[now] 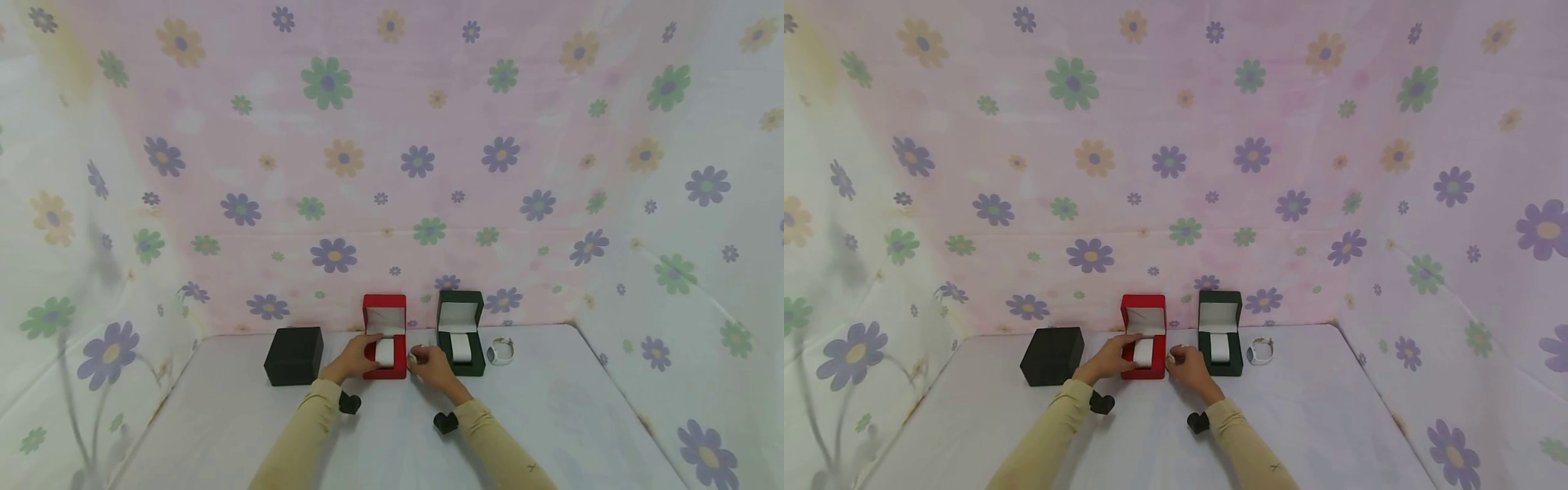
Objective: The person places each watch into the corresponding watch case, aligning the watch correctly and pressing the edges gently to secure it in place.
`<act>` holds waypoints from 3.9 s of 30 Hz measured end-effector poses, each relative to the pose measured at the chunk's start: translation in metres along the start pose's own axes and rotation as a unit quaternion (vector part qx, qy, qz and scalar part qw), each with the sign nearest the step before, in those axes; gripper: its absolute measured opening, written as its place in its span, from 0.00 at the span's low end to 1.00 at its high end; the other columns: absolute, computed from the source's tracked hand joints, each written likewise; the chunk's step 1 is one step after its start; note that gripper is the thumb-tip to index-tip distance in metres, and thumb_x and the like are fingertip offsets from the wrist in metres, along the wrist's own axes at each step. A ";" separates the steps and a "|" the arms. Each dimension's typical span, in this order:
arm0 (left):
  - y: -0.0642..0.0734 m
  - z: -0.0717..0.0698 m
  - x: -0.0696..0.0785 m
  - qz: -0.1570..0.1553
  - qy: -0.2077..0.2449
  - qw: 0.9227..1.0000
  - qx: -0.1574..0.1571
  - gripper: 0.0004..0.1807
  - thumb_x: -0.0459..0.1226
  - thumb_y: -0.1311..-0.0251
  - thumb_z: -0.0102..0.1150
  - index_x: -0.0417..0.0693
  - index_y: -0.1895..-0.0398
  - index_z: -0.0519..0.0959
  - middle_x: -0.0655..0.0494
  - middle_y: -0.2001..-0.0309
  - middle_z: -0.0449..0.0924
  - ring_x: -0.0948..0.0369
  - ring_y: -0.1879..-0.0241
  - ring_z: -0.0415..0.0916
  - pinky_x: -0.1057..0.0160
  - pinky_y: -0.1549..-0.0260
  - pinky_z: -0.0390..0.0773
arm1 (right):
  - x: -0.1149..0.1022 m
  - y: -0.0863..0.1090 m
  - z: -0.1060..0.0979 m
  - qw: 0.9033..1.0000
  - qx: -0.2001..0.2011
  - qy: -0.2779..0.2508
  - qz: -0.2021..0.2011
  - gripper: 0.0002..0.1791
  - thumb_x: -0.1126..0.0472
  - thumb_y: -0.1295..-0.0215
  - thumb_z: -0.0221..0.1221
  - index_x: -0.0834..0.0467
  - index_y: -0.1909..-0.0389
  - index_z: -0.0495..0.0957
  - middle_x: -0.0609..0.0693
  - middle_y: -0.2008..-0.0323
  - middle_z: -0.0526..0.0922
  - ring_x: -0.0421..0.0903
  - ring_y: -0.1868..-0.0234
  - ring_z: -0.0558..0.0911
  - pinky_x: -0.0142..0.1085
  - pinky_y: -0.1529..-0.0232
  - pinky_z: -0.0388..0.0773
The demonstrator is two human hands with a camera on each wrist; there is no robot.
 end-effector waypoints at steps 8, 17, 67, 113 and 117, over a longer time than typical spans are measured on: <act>0.000 0.001 -0.005 -0.022 0.018 0.999 0.028 0.38 0.30 0.52 0.77 0.41 0.33 0.75 0.41 0.40 0.77 0.49 0.45 0.73 0.42 0.43 0.80 | 0.008 -0.003 0.004 0.997 -0.008 -0.003 0.071 0.14 0.69 0.37 0.64 0.71 0.52 0.83 0.61 0.56 0.87 0.51 0.58 0.86 0.41 0.56 0.86; -0.001 -0.002 0.001 0.032 0.011 0.998 0.052 0.39 0.28 0.55 0.78 0.37 0.35 0.76 0.37 0.36 0.76 0.43 0.38 0.73 0.39 0.39 0.77 | 0.005 -0.003 -0.003 0.995 -0.004 -0.020 0.100 0.17 0.67 0.35 0.63 0.71 0.47 0.82 0.61 0.53 0.87 0.47 0.58 0.84 0.39 0.57 0.86; 0.002 -0.004 0.000 0.096 -0.013 0.993 0.068 0.39 0.33 0.52 0.79 0.39 0.34 0.75 0.41 0.33 0.75 0.44 0.35 0.72 0.40 0.38 0.76 | -0.003 0.010 -0.011 0.992 -0.001 -0.052 0.114 0.17 0.71 0.36 0.62 0.70 0.47 0.82 0.62 0.51 0.86 0.50 0.54 0.85 0.44 0.51 0.86; 0.109 -0.039 0.123 0.336 0.019 0.915 0.222 0.43 0.28 0.61 0.82 0.46 0.34 0.77 0.46 0.36 0.72 0.51 0.38 0.72 0.52 0.46 0.83 | -0.129 0.042 -0.070 0.975 0.076 -0.209 0.012 0.20 0.66 0.30 0.62 0.66 0.39 0.78 0.64 0.44 0.82 0.45 0.50 0.83 0.31 0.50 0.84; 0.115 -0.044 0.130 0.343 0.016 0.911 0.229 0.43 0.27 0.62 0.82 0.45 0.35 0.77 0.46 0.36 0.73 0.51 0.38 0.72 0.49 0.49 0.84 | -0.139 0.045 -0.073 0.974 0.066 -0.215 -0.012 0.20 0.66 0.30 0.61 0.67 0.39 0.77 0.66 0.43 0.82 0.41 0.51 0.84 0.31 0.50 0.84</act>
Point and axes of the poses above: each hand's wrist, its own y-axis away from the middle knuckle, its own z-axis out of the palm, x = y × z, the point moved 5 cm from there along -y, towards the middle knuckle
